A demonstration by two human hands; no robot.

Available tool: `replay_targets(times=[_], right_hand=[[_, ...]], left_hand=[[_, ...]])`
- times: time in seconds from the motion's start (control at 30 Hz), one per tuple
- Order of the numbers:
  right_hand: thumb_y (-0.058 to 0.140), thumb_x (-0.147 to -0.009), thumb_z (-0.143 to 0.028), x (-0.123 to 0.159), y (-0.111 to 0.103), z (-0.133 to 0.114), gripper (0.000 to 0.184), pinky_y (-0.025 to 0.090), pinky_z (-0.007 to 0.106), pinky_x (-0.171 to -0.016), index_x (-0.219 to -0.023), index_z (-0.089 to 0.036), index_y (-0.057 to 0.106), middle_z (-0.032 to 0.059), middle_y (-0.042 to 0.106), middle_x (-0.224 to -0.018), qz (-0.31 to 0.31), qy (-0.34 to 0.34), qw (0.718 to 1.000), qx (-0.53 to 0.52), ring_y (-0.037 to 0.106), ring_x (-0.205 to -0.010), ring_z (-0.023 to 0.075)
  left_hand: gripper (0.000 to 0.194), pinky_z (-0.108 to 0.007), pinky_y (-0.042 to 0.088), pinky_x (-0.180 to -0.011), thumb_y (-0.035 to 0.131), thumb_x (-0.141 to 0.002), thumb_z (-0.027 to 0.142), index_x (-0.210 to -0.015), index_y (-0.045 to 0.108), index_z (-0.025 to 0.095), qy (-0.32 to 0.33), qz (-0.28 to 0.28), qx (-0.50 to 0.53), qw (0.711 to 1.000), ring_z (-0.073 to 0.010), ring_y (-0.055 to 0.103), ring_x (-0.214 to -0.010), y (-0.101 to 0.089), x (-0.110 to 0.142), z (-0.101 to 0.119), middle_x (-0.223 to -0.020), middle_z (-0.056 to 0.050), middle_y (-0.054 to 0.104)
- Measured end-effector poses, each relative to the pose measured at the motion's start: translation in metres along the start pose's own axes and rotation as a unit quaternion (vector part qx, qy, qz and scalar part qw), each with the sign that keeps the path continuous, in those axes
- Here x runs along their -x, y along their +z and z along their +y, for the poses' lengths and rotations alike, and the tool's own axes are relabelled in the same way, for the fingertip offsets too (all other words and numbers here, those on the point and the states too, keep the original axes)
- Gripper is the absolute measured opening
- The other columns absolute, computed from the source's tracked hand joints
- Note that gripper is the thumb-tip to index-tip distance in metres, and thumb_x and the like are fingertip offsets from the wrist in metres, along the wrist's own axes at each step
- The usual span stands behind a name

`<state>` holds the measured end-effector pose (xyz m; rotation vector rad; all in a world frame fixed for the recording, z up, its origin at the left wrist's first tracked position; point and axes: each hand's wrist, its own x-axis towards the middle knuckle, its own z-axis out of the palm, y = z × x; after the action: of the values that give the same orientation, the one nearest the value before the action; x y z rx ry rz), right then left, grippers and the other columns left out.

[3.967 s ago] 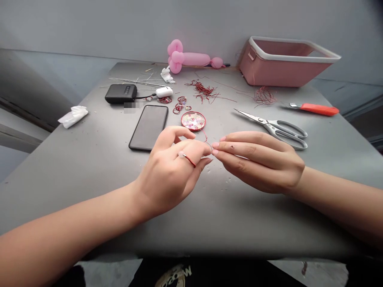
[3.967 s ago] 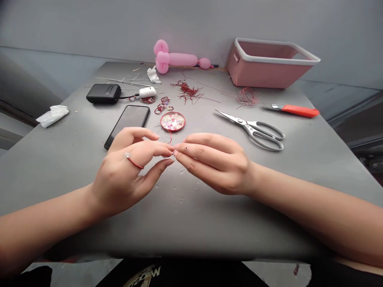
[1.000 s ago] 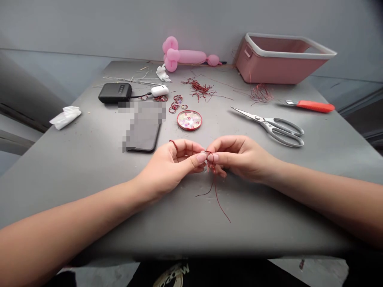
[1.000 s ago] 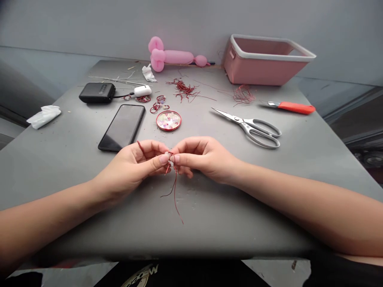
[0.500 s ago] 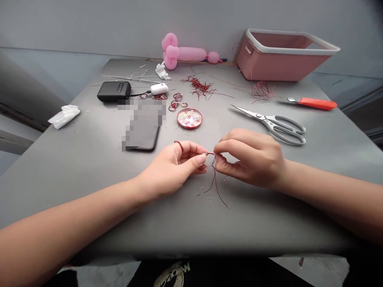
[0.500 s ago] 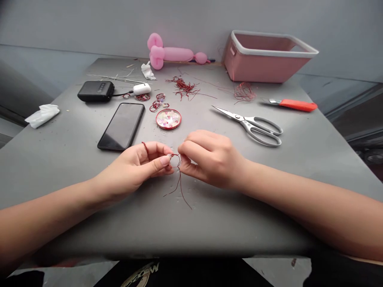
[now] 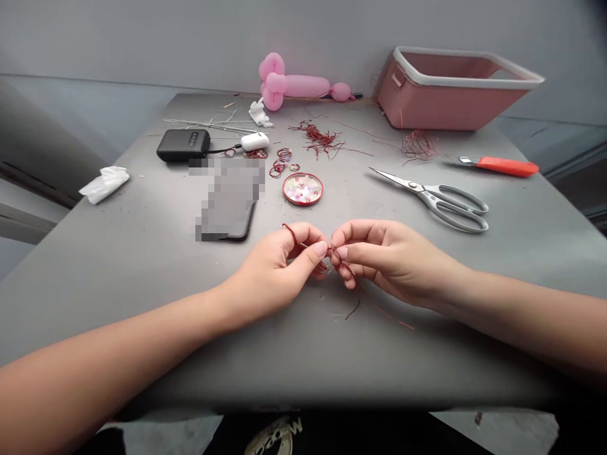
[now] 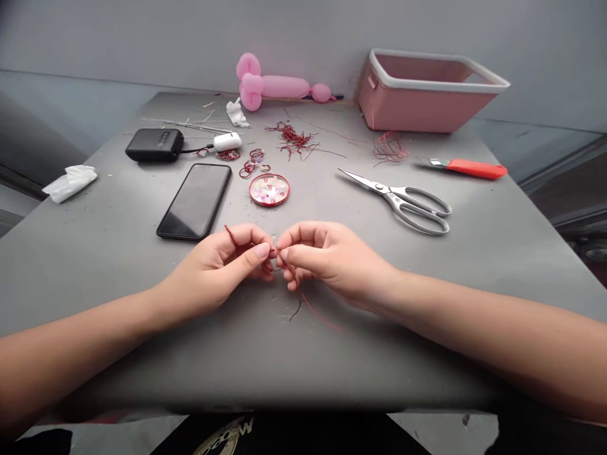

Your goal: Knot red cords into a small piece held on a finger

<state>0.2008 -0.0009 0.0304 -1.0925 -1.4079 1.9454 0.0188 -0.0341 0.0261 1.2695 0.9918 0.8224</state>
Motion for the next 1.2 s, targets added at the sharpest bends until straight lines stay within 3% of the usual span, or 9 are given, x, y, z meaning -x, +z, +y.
replay_targets(times=[0.07,0.13,0.27,0.4,0.5,0.7,0.97,1.1,1.2], right_hand=[[0.065,-0.074,-0.021,-0.001,0.000,0.001,0.009,0.049,0.024,-0.056,-0.080,-0.015,0.061,-0.0012,0.061,-0.068,0.018,-0.041,0.998,0.053,0.057,-0.056,0.0092],[0.062,-0.074,-0.020,-0.001,-0.001,0.001,0.008,0.050,0.025,-0.060,-0.081,-0.016,0.062,0.0007,0.063,-0.073,0.049,-0.139,0.975,0.169,0.059,-0.063,0.0114],[0.055,-0.080,-0.016,0.000,-0.006,0.003,0.010,0.048,0.025,-0.060,-0.084,-0.018,0.064,0.0026,0.065,-0.075,0.081,-0.284,0.872,0.389,0.060,-0.067,0.0131],[0.050,-0.086,-0.012,0.001,-0.010,0.006,0.014,0.048,0.023,-0.060,-0.088,-0.019,0.062,0.0015,0.062,-0.071,0.064,-0.404,0.760,0.505,0.056,-0.063,0.0111],[0.051,-0.088,-0.011,0.000,-0.011,0.008,0.013,0.050,0.023,-0.062,-0.092,-0.020,0.060,0.0020,0.060,-0.072,0.049,-0.455,0.720,0.522,0.057,-0.064,0.0116],[0.051,-0.088,-0.007,-0.002,-0.013,0.012,0.017,0.053,0.025,-0.069,-0.097,-0.020,0.058,0.0057,0.066,-0.082,0.049,-0.480,0.700,0.527,0.062,-0.072,0.0133],[0.050,-0.091,-0.009,0.003,-0.010,0.009,0.013,0.048,0.022,-0.061,-0.091,-0.018,0.060,0.0029,0.062,-0.071,0.046,-0.463,0.692,0.553,0.056,-0.064,0.0117],[0.050,-0.090,-0.007,0.005,-0.011,0.005,0.017,0.048,0.022,-0.064,-0.092,-0.017,0.063,0.0036,0.067,-0.076,0.019,-0.432,0.738,0.519,0.059,-0.069,0.0113],[0.050,-0.089,-0.010,0.005,-0.011,-0.002,0.016,0.048,0.021,-0.062,-0.087,-0.017,0.065,0.0025,0.069,-0.077,-0.033,-0.319,0.830,0.457,0.060,-0.067,0.0102]], left_hand=[[0.015,-0.030,0.055,-0.077,0.050,-0.093,0.026,-0.086,0.054,0.014,-0.012,0.001,-0.006,1.000,-0.0105,0.059,-0.074,0.001,0.001,0.000,-0.081,0.000,0.057],[0.014,-0.029,0.056,-0.073,0.047,-0.095,0.024,-0.086,0.052,0.014,-0.031,0.002,-0.004,1.000,-0.0088,0.057,-0.070,0.001,0.001,0.001,-0.081,0.001,0.056],[0.015,-0.028,0.055,-0.072,0.046,-0.096,0.022,-0.084,0.051,0.014,-0.044,0.002,-0.003,0.999,-0.0064,0.056,-0.065,0.003,0.002,0.003,-0.079,0.002,0.054],[0.016,-0.026,0.055,-0.072,0.047,-0.096,0.021,-0.082,0.051,0.013,-0.057,0.020,0.015,0.998,-0.0053,0.056,-0.064,0.005,0.002,0.005,-0.076,0.004,0.053],[0.015,-0.024,0.053,-0.074,0.048,-0.095,0.020,-0.082,0.051,0.013,-0.070,0.039,0.030,0.996,-0.0052,0.058,-0.067,0.006,0.002,0.007,-0.074,0.004,0.054],[0.015,-0.024,0.051,-0.075,0.051,-0.094,0.020,-0.081,0.053,0.013,-0.090,0.042,0.038,0.994,-0.0055,0.059,-0.067,0.005,0.002,0.007,-0.074,0.004,0.057],[0.016,-0.026,0.052,-0.078,0.050,-0.094,0.018,-0.079,0.051,0.014,-0.101,0.056,0.072,0.991,-0.0066,0.059,-0.070,0.009,0.004,0.003,-0.073,0.004,0.056],[0.015,-0.025,0.050,-0.076,0.049,-0.094,0.017,-0.079,0.051,0.015,-0.068,0.042,0.020,0.997,-0.0076,0.058,-0.073,0.008,0.005,0.003,-0.073,0.003,0.056],[0.017,-0.023,0.048,-0.073,0.049,-0.094,0.016,-0.078,0.051,0.014,-0.090,0.030,0.014,0.995,-0.0069,0.057,-0.070,0.009,0.005,0.006,-0.071,0.003,0.056]])
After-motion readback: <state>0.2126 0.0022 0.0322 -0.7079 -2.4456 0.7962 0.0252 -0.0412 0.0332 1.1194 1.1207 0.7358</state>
